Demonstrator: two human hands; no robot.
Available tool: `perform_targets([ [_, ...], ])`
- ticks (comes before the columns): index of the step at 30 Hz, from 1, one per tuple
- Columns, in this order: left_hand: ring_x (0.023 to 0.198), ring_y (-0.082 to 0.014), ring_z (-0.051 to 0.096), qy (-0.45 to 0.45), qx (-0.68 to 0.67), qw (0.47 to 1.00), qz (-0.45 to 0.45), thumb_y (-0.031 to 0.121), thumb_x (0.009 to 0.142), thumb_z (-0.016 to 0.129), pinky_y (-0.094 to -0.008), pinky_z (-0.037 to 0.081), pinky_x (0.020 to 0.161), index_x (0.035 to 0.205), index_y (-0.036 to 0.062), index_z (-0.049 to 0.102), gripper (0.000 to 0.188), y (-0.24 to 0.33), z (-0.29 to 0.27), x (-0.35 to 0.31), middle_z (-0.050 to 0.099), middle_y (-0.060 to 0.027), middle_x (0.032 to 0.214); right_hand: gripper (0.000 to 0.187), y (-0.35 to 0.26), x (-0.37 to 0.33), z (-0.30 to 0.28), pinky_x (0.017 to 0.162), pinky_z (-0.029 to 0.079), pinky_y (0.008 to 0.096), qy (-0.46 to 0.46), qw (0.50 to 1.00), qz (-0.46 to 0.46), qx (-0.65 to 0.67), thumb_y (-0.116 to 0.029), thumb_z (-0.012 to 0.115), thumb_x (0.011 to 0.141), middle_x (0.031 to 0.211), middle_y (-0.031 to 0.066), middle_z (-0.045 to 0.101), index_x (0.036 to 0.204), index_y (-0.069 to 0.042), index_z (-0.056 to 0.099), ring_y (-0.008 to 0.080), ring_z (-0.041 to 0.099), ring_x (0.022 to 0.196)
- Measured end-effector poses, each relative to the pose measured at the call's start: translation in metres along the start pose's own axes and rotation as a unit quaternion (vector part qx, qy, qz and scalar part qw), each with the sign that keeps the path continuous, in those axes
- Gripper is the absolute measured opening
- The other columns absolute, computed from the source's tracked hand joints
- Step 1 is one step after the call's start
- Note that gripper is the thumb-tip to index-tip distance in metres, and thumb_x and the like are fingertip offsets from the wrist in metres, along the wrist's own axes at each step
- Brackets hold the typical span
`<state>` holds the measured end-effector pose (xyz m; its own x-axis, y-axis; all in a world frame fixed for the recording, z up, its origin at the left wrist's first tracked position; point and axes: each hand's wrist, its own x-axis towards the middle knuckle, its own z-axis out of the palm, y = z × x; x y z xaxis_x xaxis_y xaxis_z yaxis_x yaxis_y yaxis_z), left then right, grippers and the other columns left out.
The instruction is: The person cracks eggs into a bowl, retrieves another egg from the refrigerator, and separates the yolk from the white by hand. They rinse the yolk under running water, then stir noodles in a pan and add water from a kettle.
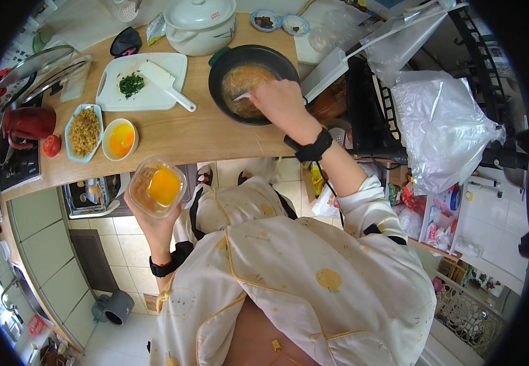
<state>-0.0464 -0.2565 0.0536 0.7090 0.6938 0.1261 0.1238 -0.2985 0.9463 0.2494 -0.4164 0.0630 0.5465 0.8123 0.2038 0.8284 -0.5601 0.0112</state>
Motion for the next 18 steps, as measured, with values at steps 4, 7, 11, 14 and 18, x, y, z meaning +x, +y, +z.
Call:
perform_targets([
  [4, 0.120, -0.0247, 0.045, 0.002, -0.026, 1.000, -0.010, 0.008, 0.061, 0.080, -0.0389, 0.040, 0.102, 0.131, 0.0051, 0.029, 0.086, -0.001, 0.001, -0.001, 0.043, -0.0126, 0.126, 0.011, 0.006, 0.000, -0.006, 0.050, 0.048, 0.0364, 0.019, 1.000, -0.005, 0.010, -0.015, 0.062, 0.068, 0.061, 0.0141, 0.062, 0.062, -0.007, 0.066, 0.0287, 0.064, 0.058],
  [7, 0.120, -0.0245, 0.045, 0.007, -0.018, 1.000, 0.002, 0.007, 0.060, 0.080, -0.0384, 0.040, 0.101, 0.130, 0.0051, 0.029, 0.086, -0.002, 0.000, -0.001, 0.043, -0.0126, 0.126, 0.014, 0.016, 0.000, -0.009, 0.053, 0.049, 0.0375, -0.003, 1.000, 0.003, 0.005, -0.018, 0.064, 0.071, 0.062, 0.0144, 0.063, 0.065, -0.006, 0.068, 0.0297, 0.064, 0.060],
  [11, 0.120, -0.0243, 0.045, 0.008, -0.019, 1.000, -0.005, 0.006, 0.061, 0.079, -0.0380, 0.040, 0.102, 0.130, 0.0050, 0.030, 0.085, -0.001, 0.000, -0.003, 0.043, -0.0126, 0.126, 0.011, 0.030, 0.002, -0.009, 0.057, 0.050, 0.0384, -0.043, 0.999, 0.002, -0.018, -0.022, 0.065, 0.076, 0.065, 0.0106, 0.064, 0.073, -0.012, 0.070, 0.0290, 0.065, 0.064],
  [14, 0.120, -0.0242, 0.045, 0.006, -0.005, 1.000, -0.003, 0.006, 0.061, 0.079, -0.0380, 0.040, 0.102, 0.130, 0.0050, 0.030, 0.085, 0.000, -0.001, -0.005, 0.043, -0.0125, 0.126, 0.010, 0.042, 0.007, -0.009, 0.062, 0.050, 0.0397, -0.059, 0.998, -0.015, -0.015, -0.021, 0.064, 0.077, 0.069, 0.0082, 0.065, 0.082, -0.017, 0.072, 0.0284, 0.065, 0.070],
  [18, 0.120, -0.0242, 0.045, 0.014, 0.005, 1.000, 0.010, 0.006, 0.061, 0.079, -0.0382, 0.040, 0.102, 0.130, 0.0053, 0.030, 0.085, 0.000, -0.002, -0.006, 0.043, -0.0124, 0.126, 0.012, 0.058, 0.015, -0.015, 0.064, 0.051, 0.0407, -0.054, 0.998, -0.017, -0.016, -0.018, 0.063, 0.076, 0.073, 0.0084, 0.066, 0.084, -0.017, 0.072, 0.0285, 0.065, 0.073],
])
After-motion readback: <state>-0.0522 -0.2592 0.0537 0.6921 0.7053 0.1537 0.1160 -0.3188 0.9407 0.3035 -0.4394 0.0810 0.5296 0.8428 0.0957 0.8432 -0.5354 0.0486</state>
